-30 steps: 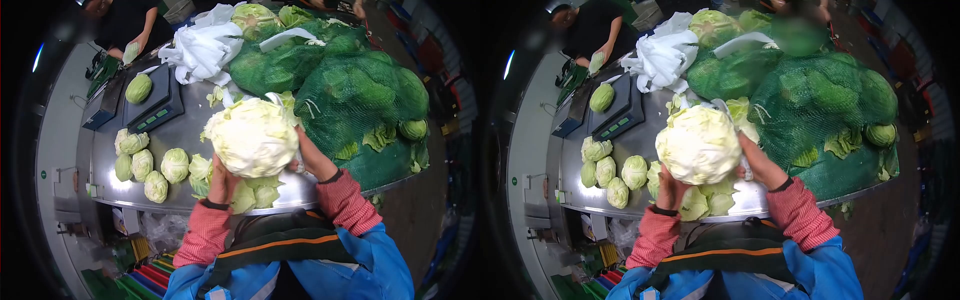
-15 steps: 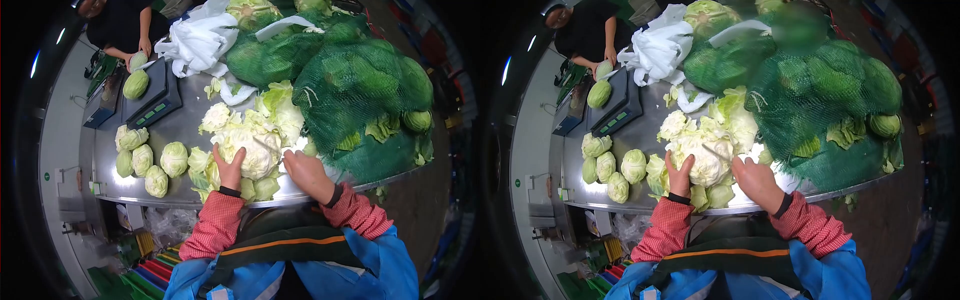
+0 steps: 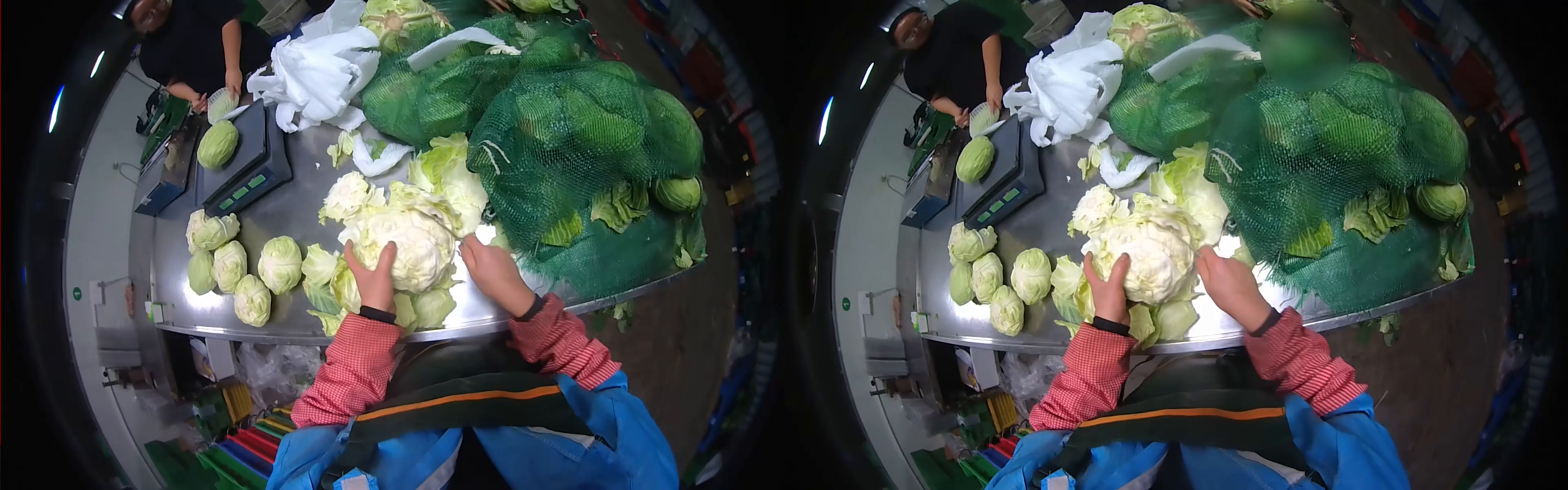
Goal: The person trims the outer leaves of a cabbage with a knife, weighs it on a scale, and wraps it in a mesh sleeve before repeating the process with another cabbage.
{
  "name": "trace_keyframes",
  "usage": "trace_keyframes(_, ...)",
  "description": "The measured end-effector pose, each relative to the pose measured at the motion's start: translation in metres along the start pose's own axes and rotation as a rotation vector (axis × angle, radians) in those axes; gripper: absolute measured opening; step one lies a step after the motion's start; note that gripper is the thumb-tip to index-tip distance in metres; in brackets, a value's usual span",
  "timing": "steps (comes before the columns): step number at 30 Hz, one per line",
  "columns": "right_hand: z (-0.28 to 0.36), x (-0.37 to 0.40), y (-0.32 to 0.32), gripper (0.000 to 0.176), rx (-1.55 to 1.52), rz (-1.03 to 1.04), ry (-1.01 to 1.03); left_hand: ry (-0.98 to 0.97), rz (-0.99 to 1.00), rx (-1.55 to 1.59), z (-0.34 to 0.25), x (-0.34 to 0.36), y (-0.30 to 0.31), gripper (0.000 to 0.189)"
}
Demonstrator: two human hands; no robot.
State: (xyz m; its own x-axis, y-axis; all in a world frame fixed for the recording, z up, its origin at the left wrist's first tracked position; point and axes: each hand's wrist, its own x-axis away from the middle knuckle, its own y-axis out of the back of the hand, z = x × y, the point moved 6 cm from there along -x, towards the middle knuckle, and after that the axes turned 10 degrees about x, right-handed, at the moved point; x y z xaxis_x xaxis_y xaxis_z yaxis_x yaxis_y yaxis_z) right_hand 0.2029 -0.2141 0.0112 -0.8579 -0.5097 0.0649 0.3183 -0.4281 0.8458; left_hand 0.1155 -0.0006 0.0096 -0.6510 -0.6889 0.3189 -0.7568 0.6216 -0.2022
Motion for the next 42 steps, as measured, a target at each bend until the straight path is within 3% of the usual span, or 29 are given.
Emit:
trace_keyframes(3, -0.008, 0.014, 0.002, 0.026, -0.483, 0.169, 0.004, 0.065, 0.042, 0.064, -0.001, -0.003, 0.003, 0.093)
trace_keyframes(7, 0.032, -0.006, 0.044, 0.029, -0.059, -0.137, 0.079, -0.081, 0.046, -0.153, -0.011, 0.012, -0.010, 0.098)
trace_keyframes(10, 0.049, -0.038, 0.029, 0.029, 0.192, -0.242, 0.184, -0.094, 0.063, -0.176, -0.018, 0.020, -0.015, 0.099)
trace_keyframes(14, 0.034, -0.075, 0.005, 0.029, 0.378, -0.243, 0.116, -0.227, 0.122, -0.320, -0.008, 0.020, -0.005, 0.099)
trace_keyframes(18, 0.010, -0.103, 0.004, 0.030, 0.238, -0.099, 0.033, -0.142, 0.154, -0.064, 0.009, 0.010, 0.019, 0.094)
trace_keyframes(21, -0.006, -0.105, 0.007, 0.031, 0.162, -0.023, -0.015, 0.245, 0.137, 0.529, 0.017, 0.014, 0.027, 0.086)
trace_keyframes(25, -0.009, -0.085, 0.014, 0.039, 0.194, -0.066, 0.017, 0.320, 0.314, 1.068, 0.002, 0.007, 0.033, 0.077)
trace_keyframes(26, -0.012, -0.085, 0.015, 0.049, 0.202, 0.031, -0.025, 0.259, 0.336, 1.026, -0.009, 0.007, 0.036, 0.079)
trace_keyframes(29, 0.034, -0.078, 0.052, 0.060, -0.219, 0.030, -0.048, -0.047, 0.285, 0.621, -0.043, 0.011, 0.035, 0.082)
trace_keyframes(30, 0.050, -0.077, 0.052, 0.065, -0.512, 0.122, -0.032, -0.045, 0.274, 0.557, -0.051, 0.016, 0.029, 0.084)
trace_keyframes(33, 0.070, -0.075, 0.052, 0.056, -0.403, 0.059, 0.207, -0.046, 0.307, 0.513, -0.038, 0.012, 0.025, 0.084)
trace_keyframes(34, 0.064, -0.074, 0.051, 0.040, -0.498, 0.072, 0.200, -0.021, 0.316, 0.556, -0.034, 0.012, 0.024, 0.082)
trace_keyframes(37, 0.051, -0.048, 0.047, 0.027, -0.553, 0.094, 0.118, 0.034, 0.292, 0.605, -0.024, 0.015, 0.024, 0.078)
trace_keyframes(38, 0.048, -0.037, 0.045, 0.019, -0.534, -0.006, 0.192, 0.094, 0.286, 0.687, -0.016, 0.013, 0.027, 0.076)
trace_keyframes(40, 0.021, -0.019, 0.029, 0.018, -0.636, 0.115, -0.023, 0.210, 0.280, 0.851, -0.003, 0.004, 0.034, 0.073)
trace_keyframes(42, 0.003, -0.019, 0.031, 0.021, -0.807, 0.170, -0.144, 0.171, 0.354, 0.679, -0.016, -0.003, 0.041, 0.071)
